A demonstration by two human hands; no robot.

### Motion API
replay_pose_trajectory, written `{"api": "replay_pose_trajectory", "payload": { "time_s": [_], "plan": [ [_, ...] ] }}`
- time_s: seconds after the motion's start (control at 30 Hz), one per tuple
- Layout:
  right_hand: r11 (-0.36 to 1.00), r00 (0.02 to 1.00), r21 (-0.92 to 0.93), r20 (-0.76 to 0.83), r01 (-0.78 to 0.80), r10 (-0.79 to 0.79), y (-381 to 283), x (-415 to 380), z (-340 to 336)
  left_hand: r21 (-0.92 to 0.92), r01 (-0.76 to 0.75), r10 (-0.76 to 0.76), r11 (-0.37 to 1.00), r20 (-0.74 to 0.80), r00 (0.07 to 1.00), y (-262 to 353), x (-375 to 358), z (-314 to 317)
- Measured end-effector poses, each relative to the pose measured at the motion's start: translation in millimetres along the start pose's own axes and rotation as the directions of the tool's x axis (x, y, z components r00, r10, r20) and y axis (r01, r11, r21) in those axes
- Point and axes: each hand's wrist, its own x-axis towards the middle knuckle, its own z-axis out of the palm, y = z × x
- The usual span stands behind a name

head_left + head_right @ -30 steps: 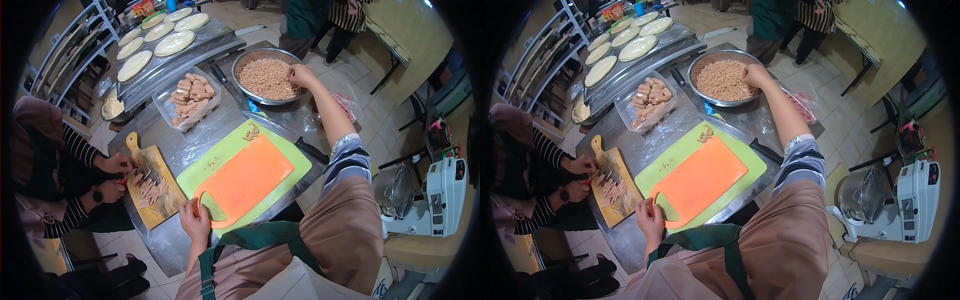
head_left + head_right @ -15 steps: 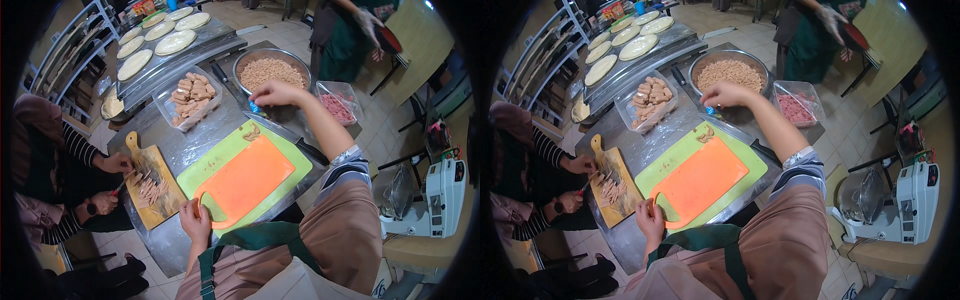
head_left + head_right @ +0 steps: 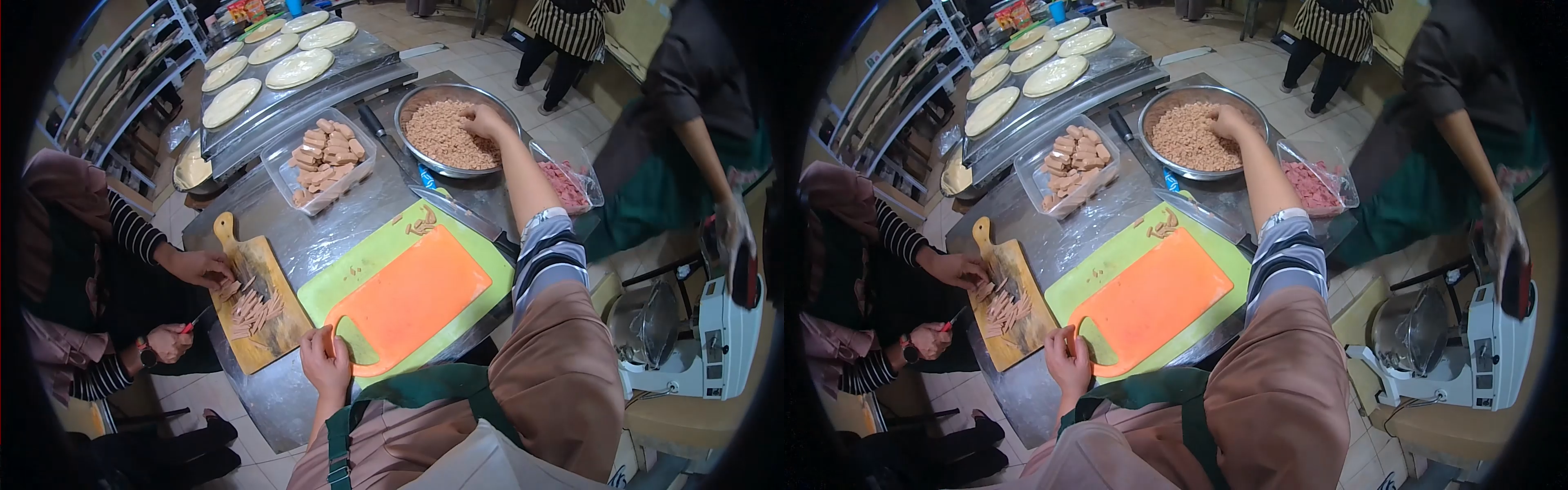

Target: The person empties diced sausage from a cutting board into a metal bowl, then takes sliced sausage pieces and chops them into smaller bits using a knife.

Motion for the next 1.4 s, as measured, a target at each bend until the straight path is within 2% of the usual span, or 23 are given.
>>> {"api": "replay_pose_trajectory", "payload": {
  "time_s": [0.07,0.13,0.2,0.33,0.4,0.43,0.5,0.63,0.7,0.73,0.8,0.83,0.9,1.03,1.1,1.13,1.17,1.23,1.27,1.3,1.33,1.4],
  "plan": [
    [0.965,0.994,0.262,0.105,-0.019,-0.009,7.5,9.5,-1.8,-0.004,0.006,-0.006,1.000,0.001,1.000,1.0,0.5,-0.3],
    [0.951,0.992,0.301,0.121,-0.067,0.032,7.7,11.3,-3.8,-0.013,0.031,-0.031,0.999,0.013,0.999,3.0,1.1,-1.1],
    [0.984,0.997,0.166,-0.015,-0.071,0.074,-2.9,2.4,-13.5,-0.009,0.021,-0.021,1.000,0.008,1.000,1.4,1.1,-0.1],
    [0.991,1.000,0.129,0.007,-0.024,0.024,-8.8,2.5,-11.4,0.000,0.012,-0.012,1.000,-0.001,1.000,2.5,1.1,-0.5],
    [0.983,0.981,0.036,0.065,0.183,-0.185,-11.1,0.4,-6.5,-0.005,0.011,-0.011,1.000,-0.005,1.000,2.2,0.8,-0.4],
    [0.982,0.980,0.036,0.064,0.184,-0.186,-11.6,-0.2,-2.4,-0.010,0.009,-0.009,1.000,-0.010,1.000,2.3,0.9,-0.2],
    [0.954,0.964,-0.152,-0.032,0.258,-0.265,-12.2,-2.6,5.5,-0.009,0.000,0.000,1.000,-0.015,1.000,2.9,0.8,-0.7],
    [0.953,0.960,-0.148,-0.048,0.266,-0.275,-9.6,-5.7,1.5,-0.024,0.010,-0.010,1.000,-0.014,1.000,1.8,0.0,-0.5],
    [0.982,0.986,0.101,0.039,0.160,-0.164,-3.9,-4.3,-4.1,-0.035,0.034,-0.034,0.999,0.000,0.999,0.6,-0.4,-0.5],
    [0.982,0.986,0.099,0.037,0.161,-0.165,1.3,-2.4,-4.7,-0.044,0.058,-0.058,0.997,0.015,0.998,0.1,-0.5,-0.3],
    [0.966,0.997,0.255,0.053,0.035,-0.050,11.2,-0.4,-2.8,-0.039,0.053,-0.053,0.998,0.016,0.998,-0.4,-1.0,-0.3],
    [0.966,0.997,0.256,0.052,0.036,-0.051,13.1,-1.2,-2.9,-0.033,0.049,-0.048,0.998,0.017,0.999,-0.8,-0.7,-0.2],
    [0.976,0.998,0.209,-0.043,0.060,-0.052,16.1,-2.1,-2.4,-0.030,0.023,-0.023,0.999,0.000,1.000,-2.2,-0.7,0.6],
    [0.988,0.991,0.101,-0.079,0.116,-0.108,-9.1,-20.0,-13.6,-0.029,0.003,-0.003,1.000,-0.005,1.000,-3.0,-0.6,0.9],
    [0.976,0.949,0.010,-0.235,0.218,-0.209,-24.2,-28.9,-15.1,-0.021,0.005,-0.005,1.000,-0.025,1.000,-5.0,-0.8,2.8],
    [0.970,0.944,0.047,-0.246,0.240,-0.221,-24.3,-26.8,-14.8,-0.023,-0.012,0.011,1.000,-0.038,0.999,-5.2,-1.0,2.6],
    [0.978,0.958,0.016,-0.206,0.208,-0.200,-32.4,-27.2,-17.9,-0.009,0.016,-0.016,1.000,-0.040,0.999,-3.9,-0.1,1.9],
    [0.985,0.975,-0.011,-0.141,0.174,-0.174,-35.5,-35.2,-6.9,-0.033,-0.040,0.038,0.999,-0.068,0.997,-2.0,0.7,0.1],
    [0.928,0.887,-0.214,-0.292,0.304,-0.358,-29.6,-37.7,3.6,-0.025,-0.025,0.024,0.999,-0.060,0.998,-2.8,1.2,-0.2],
    [0.822,0.743,-0.426,-0.391,0.377,-0.543,-22.2,-40.4,11.7,-0.031,-0.020,0.018,0.999,-0.062,0.998,-3.5,0.3,0.1],
    [0.821,0.746,-0.424,-0.382,0.383,-0.545,-20.1,-42.1,9.2,-0.039,-0.016,0.013,0.999,-0.070,0.997,-3.8,-0.3,1.1],
    [0.959,0.947,-0.109,-0.163,0.264,-0.279,-27.1,-44.4,-13.1,-0.057,0.007,-0.011,0.998,-0.069,0.998,-5.4,-1.5,2.1]
  ]
}}
